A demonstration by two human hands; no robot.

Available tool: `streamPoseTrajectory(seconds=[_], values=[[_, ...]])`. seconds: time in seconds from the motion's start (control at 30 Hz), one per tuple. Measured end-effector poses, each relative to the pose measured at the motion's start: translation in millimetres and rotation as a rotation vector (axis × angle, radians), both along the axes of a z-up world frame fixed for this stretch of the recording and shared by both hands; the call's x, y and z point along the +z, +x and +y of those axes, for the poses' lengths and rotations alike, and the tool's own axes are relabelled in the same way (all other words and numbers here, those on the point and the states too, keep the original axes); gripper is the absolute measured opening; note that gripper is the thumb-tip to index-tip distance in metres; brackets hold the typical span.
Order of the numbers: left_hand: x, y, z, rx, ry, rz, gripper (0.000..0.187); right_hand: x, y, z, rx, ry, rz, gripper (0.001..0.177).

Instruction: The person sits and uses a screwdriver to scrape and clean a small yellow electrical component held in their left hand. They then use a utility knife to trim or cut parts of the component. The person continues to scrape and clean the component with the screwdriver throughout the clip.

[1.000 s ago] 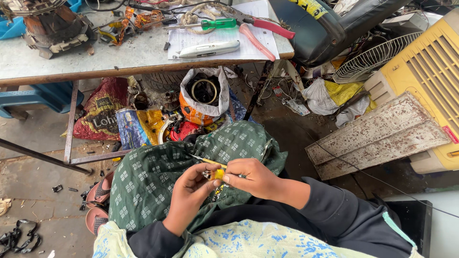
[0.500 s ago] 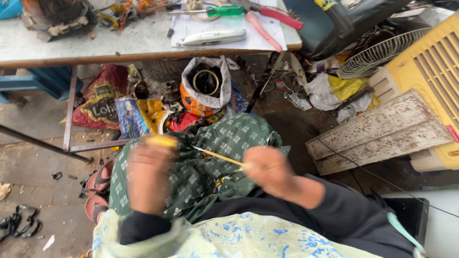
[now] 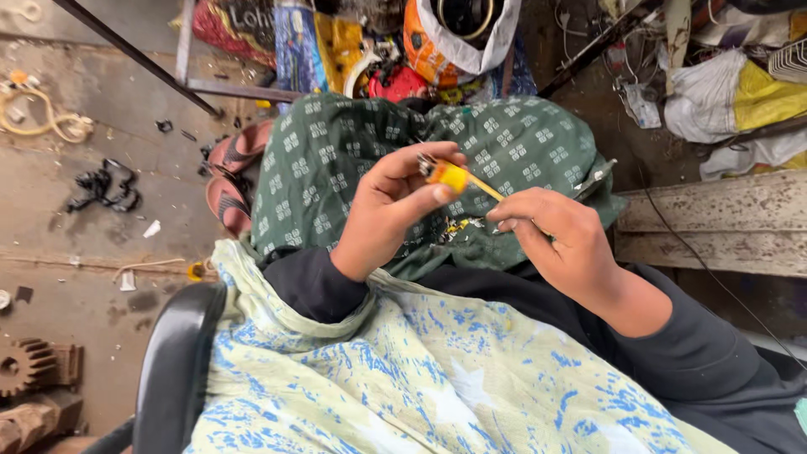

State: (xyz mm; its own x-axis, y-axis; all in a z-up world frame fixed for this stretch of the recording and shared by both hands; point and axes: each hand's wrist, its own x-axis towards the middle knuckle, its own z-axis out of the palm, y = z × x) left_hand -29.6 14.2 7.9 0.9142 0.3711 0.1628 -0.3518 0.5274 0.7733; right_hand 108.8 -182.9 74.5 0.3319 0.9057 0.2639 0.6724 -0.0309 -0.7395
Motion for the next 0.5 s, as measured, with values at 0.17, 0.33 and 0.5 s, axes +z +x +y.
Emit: streamPoseTrajectory(seconds=[0.17, 0.33, 0.5], values=[[4.2, -1.8, -4.1, -0.149, 0.036, 0.002, 0.048, -0.4, -0.8, -1.4, 0.011, 0.041, -0.063, 0.019], [7.2, -0.3, -5.0, -0.191, 0.056, 0.021, 0.052, 1.6, -1.1, -0.7, 0.006, 0.152, -0.17, 0.034], [5.9, 0.0, -6.9, -0.241, 0.054, 0.051, 0.051, 3.1, -2.7, -0.2, 0.001, 0.121, -0.214, 0.029]])
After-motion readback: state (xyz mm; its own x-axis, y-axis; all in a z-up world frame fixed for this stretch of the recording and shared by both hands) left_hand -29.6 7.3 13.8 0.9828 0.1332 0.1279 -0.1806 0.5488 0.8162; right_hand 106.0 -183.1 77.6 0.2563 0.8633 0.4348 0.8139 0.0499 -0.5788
